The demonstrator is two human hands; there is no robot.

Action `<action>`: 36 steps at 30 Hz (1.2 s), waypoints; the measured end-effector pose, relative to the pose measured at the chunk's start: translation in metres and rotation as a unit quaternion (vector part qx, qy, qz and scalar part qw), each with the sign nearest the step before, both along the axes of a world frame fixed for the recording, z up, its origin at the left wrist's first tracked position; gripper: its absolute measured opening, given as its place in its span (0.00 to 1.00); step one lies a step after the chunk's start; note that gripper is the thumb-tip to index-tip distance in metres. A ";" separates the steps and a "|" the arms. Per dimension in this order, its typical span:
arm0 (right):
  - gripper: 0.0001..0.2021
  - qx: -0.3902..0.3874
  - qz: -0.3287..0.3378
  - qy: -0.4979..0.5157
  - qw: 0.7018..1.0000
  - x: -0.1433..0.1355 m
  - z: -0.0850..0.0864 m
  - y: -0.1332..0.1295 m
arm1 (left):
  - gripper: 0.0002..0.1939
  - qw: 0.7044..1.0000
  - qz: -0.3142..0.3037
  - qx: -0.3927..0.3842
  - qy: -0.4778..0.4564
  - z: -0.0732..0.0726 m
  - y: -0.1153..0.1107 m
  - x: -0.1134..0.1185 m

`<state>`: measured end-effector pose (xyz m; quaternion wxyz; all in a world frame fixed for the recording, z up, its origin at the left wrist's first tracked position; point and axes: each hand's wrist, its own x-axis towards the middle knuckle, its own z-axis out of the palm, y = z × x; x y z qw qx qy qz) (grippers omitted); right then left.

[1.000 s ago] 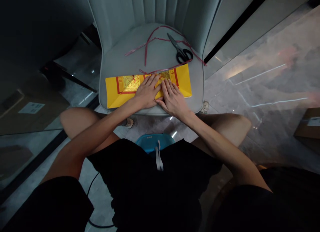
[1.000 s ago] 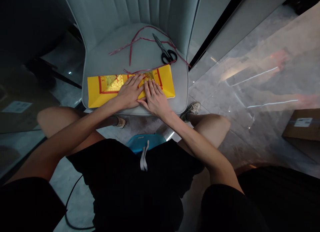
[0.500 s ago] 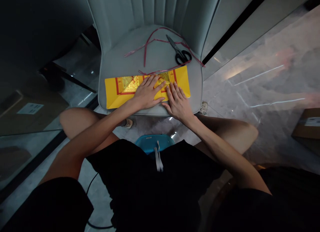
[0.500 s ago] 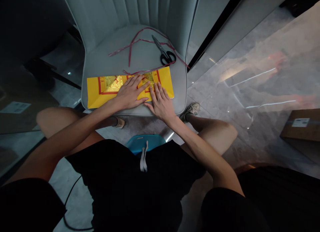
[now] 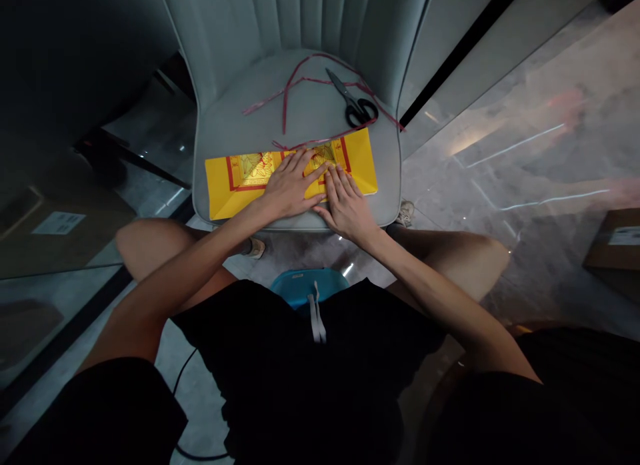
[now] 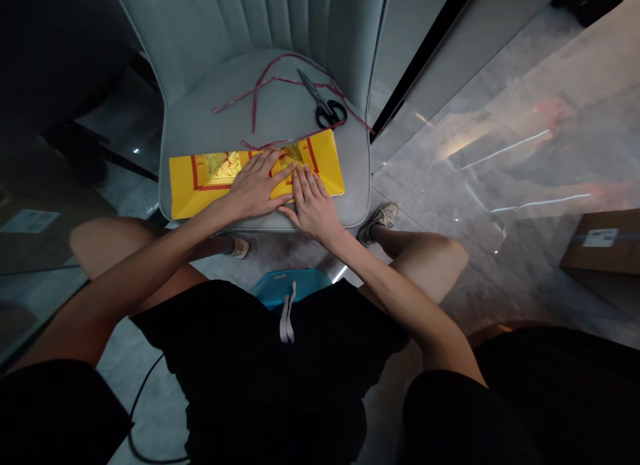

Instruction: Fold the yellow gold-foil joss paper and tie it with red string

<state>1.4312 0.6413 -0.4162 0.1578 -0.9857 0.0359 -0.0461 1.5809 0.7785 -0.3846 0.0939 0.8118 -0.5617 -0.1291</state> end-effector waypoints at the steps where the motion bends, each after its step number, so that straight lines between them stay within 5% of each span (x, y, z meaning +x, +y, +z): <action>1: 0.46 0.001 -0.002 -0.003 1.000 -0.001 -0.001 -0.002 | 0.38 1.000 0.000 0.001 0.001 0.001 0.000 0.000; 21: 0.36 -0.009 0.027 0.011 1.000 -0.058 0.001 -0.064 | 0.40 1.000 0.003 0.008 -0.001 0.000 0.001 0.000; 36: 0.31 -0.031 0.017 0.001 0.999 -0.093 -0.011 -0.087 | 0.38 0.999 0.004 0.032 -0.001 0.004 0.000 -0.002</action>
